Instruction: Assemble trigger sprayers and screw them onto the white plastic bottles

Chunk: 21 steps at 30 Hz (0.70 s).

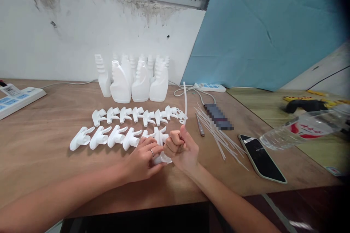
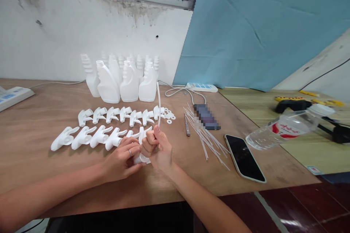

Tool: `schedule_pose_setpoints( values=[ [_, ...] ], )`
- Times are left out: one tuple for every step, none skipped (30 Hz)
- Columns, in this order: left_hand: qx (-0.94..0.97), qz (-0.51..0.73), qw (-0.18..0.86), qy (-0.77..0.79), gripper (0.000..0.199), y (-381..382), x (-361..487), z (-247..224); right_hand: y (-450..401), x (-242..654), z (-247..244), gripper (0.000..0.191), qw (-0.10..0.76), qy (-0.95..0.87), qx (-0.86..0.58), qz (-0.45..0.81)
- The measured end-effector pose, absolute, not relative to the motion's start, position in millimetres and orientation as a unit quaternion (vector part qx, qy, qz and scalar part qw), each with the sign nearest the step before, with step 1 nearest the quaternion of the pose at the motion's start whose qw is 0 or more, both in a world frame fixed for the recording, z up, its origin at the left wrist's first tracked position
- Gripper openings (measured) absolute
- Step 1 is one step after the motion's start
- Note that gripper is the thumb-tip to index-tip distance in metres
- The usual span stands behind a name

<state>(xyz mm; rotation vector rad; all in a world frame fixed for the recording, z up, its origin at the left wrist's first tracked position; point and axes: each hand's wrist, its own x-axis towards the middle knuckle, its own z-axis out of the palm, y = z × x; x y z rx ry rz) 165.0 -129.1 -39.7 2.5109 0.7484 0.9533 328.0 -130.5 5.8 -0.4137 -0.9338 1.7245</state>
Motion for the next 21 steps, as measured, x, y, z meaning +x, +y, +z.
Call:
schedule_pose_setpoints(
  values=[
    [0.886,0.339,0.176,0.262,0.027,-129.0,164.9,-40.3,-130.6,328.1,5.9,0.064,0.541,-0.393,-0.168,0.724],
    [0.886,0.341,0.176,0.261,0.028,-129.0,164.7,-40.8,-130.8,328.2,6.1,0.064,0.544,-0.393,-0.163,0.723],
    [0.886,0.341,0.176,0.260,0.028,-128.9,164.6,-41.4,-130.8,328.3,6.1,0.064,0.547,-0.392,-0.158,0.722],
    [0.886,0.341,0.176,0.261,0.029,-128.9,164.5,-41.8,-130.9,328.2,6.1,0.064,0.549,-0.392,-0.156,0.722],
    [0.886,0.338,0.177,0.261,0.029,-128.8,164.4,-42.1,-130.9,328.0,5.9,0.064,0.548,-0.392,-0.157,0.722],
    [0.887,0.336,0.178,0.262,0.028,-128.8,164.4,-42.2,-131.0,327.6,5.6,0.064,0.547,-0.393,-0.162,0.722],
    [0.887,0.334,0.180,0.263,0.028,-128.7,164.4,-42.3,-131.1,327.2,5.3,0.065,0.544,-0.394,-0.170,0.721],
    [0.887,0.333,0.182,0.263,0.027,-128.7,164.4,-42.4,-131.2,326.8,5.0,0.065,0.541,-0.395,-0.179,0.720],
    [0.887,0.333,0.183,0.264,0.027,-128.6,164.5,-42.4,-131.3,326.4,4.8,0.066,0.540,-0.395,-0.187,0.720],
    [0.886,0.333,0.185,0.264,0.027,-128.5,164.6,-42.4,-131.4,326.2,4.7,0.066,0.539,-0.395,-0.191,0.719],
    [0.886,0.335,0.185,0.263,0.027,-128.4,164.7,-42.3,-131.2,326.1,4.9,0.067,0.540,-0.394,-0.191,0.719],
    [0.885,0.337,0.184,0.262,0.027,-128.3,164.8,-42.1,-130.9,326.1,5.2,0.067,0.541,-0.393,-0.190,0.719],
    [0.886,0.338,0.183,0.261,0.027,-128.3,164.9,-41.8,-130.3,326.3,5.5,0.067,0.541,-0.391,-0.188,0.720],
    [0.886,0.338,0.182,0.261,0.026,-128.3,165.0,-41.5,-129.6,326.5,5.9,0.067,0.541,-0.390,-0.188,0.721],
    [0.886,0.337,0.180,0.262,0.025,-128.4,165.2,-41.0,-128.8,326.7,6.1,0.067,0.540,-0.389,-0.191,0.722],
    [0.887,0.336,0.179,0.263,0.024,-128.5,165.2,-40.6,-127.9,326.8,6.2,0.067,0.538,-0.388,-0.197,0.722],
    [0.887,0.334,0.179,0.264,0.023,-128.6,165.2,-40.3,-127.1,326.8,5.8,0.067,0.535,-0.388,-0.202,0.723],
    [0.887,0.332,0.179,0.266,0.023,-128.7,165.2,-40.0,-126.6,326.5,5.1,0.067,0.532,-0.390,-0.206,0.723],
    [0.887,0.330,0.179,0.268,0.023,-128.8,165.1,-40.0,-126.3,326.0,4.0,0.067,0.530,-0.394,-0.208,0.721],
    [0.887,0.331,0.179,0.267,0.023,-128.8,164.9,-40.2,-126.4,325.1,2.5,0.067,0.528,-0.401,-0.209,0.719],
    [0.888,0.329,0.180,0.265,0.022,-128.8,164.7,-40.7,-126.8,323.8,0.8,0.067,0.526,-0.411,-0.208,0.715]
  ],
)
